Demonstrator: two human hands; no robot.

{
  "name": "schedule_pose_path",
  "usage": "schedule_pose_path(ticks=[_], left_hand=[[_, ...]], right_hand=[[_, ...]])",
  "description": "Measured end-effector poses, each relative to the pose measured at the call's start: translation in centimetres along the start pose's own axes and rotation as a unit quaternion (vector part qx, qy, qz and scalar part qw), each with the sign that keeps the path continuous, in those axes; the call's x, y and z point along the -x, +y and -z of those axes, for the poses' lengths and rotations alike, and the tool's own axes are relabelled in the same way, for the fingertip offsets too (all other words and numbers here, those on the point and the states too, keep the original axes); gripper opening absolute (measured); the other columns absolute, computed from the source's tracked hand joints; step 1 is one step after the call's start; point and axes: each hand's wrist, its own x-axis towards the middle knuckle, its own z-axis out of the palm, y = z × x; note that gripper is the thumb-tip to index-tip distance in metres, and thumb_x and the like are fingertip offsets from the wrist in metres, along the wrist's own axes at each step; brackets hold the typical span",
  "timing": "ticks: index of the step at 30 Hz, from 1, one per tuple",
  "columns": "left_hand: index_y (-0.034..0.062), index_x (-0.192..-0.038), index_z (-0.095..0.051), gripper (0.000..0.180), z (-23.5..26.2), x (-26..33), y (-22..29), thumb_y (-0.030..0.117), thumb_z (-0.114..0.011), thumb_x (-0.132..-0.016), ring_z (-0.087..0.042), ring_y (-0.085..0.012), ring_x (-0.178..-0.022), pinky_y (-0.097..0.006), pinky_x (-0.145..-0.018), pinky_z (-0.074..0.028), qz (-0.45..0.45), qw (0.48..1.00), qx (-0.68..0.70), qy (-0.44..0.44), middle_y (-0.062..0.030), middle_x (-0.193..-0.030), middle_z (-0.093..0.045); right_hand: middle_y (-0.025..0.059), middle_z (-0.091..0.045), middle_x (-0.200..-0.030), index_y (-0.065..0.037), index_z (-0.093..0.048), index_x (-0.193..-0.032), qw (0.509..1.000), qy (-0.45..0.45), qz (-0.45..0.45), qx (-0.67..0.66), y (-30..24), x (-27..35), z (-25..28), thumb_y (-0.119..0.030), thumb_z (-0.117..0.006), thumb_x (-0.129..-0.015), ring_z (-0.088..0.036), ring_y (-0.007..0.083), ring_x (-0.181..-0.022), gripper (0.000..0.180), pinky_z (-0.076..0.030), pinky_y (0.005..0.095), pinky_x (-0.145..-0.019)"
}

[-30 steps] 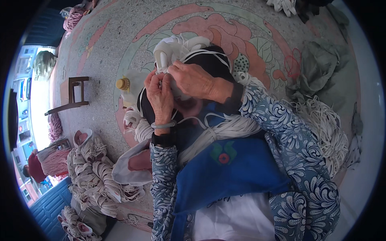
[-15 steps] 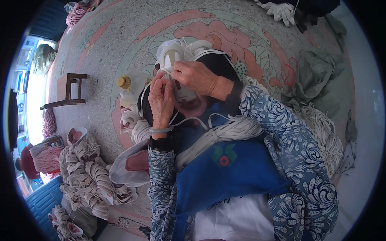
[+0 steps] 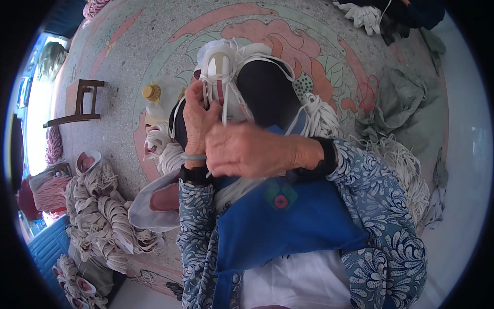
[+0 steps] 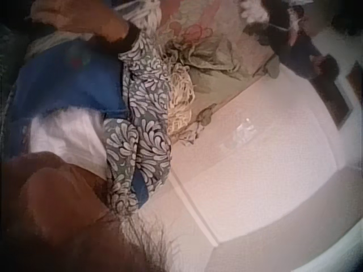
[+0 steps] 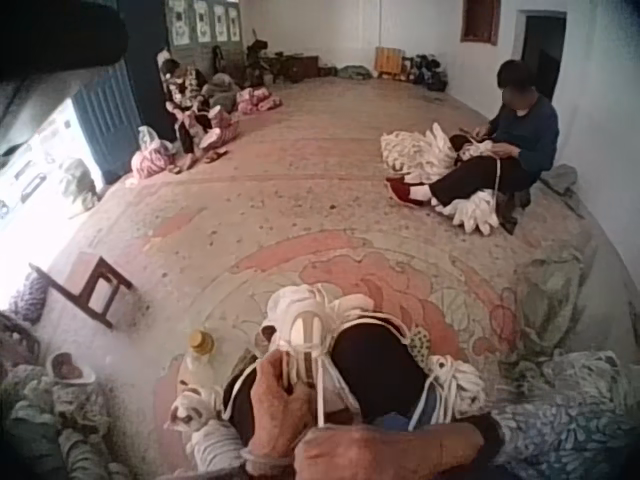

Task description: Threading white cords through shoe upper components for assembly.

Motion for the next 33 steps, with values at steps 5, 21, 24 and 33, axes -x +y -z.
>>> schedule_pose_path(ticks=[5, 21, 24, 33], left_hand=[[-0.0033, -0.113, -0.047, 0.041, -0.2, -0.3, -0.3, 0.002, -0.056, -0.073, -0.053, -0.0408, -0.097, -0.043, -0.081, -0.046, -0.101, 0.985, -0.141, 0.001, -0.0247, -0.104, -0.053], [-0.0037, -0.105, -0.059, 0.034, 2.2, -3.4, -0.7, 0.006, -0.055, -0.073, -0.061, -0.0373, -0.086, -0.041, -0.077, -0.049, -0.105, 0.976, -0.160, -0.103, -0.0221, -0.095, -0.061], [-0.0052, -0.103, -0.060, 0.033, 2.7, -3.7, -0.7, 0.006, -0.055, -0.073, -0.064, -0.0340, -0.081, -0.038, -0.075, -0.050, -0.091, 0.976, -0.162, -0.116, -0.0221, -0.094, -0.064], [-0.0009, -0.103, -0.061, 0.030, 3.5, -4.4, -0.6, 0.007, -0.057, -0.075, -0.066, -0.0243, -0.077, -0.034, -0.070, -0.051, -0.009, 0.980, -0.111, -0.166, -0.0178, -0.088, -0.066]], right_hand=[[0.0145, -0.060, -0.076, -0.002, -0.059, -0.085, 0.955, 0.005, -0.289, -0.068, 1.9, 0.8, 0.1, -0.018, -0.057, -0.084, -0.059, 0.0323, -0.069, 0.016, -0.047, 0.0403, -0.067], [0.0148, -0.064, -0.078, -0.005, -0.057, -0.081, 0.879, 0.109, -0.290, 0.363, 9.5, -0.8, -0.4, -0.027, -0.061, -0.079, -0.064, 0.0340, -0.071, 0.022, -0.052, 0.0434, -0.061], [0.0143, -0.064, -0.078, -0.005, -0.058, -0.082, 0.877, 0.105, -0.284, 0.374, 10.2, -0.8, -0.3, -0.028, -0.062, -0.079, -0.064, 0.0330, -0.073, 0.024, -0.052, 0.0427, -0.061], [0.0143, -0.064, -0.076, -0.005, -0.059, -0.078, 0.881, 0.114, -0.252, 0.384, 11.2, -1.3, -0.2, -0.029, -0.061, -0.080, -0.064, 0.0333, -0.071, 0.024, -0.051, 0.0432, -0.061]])
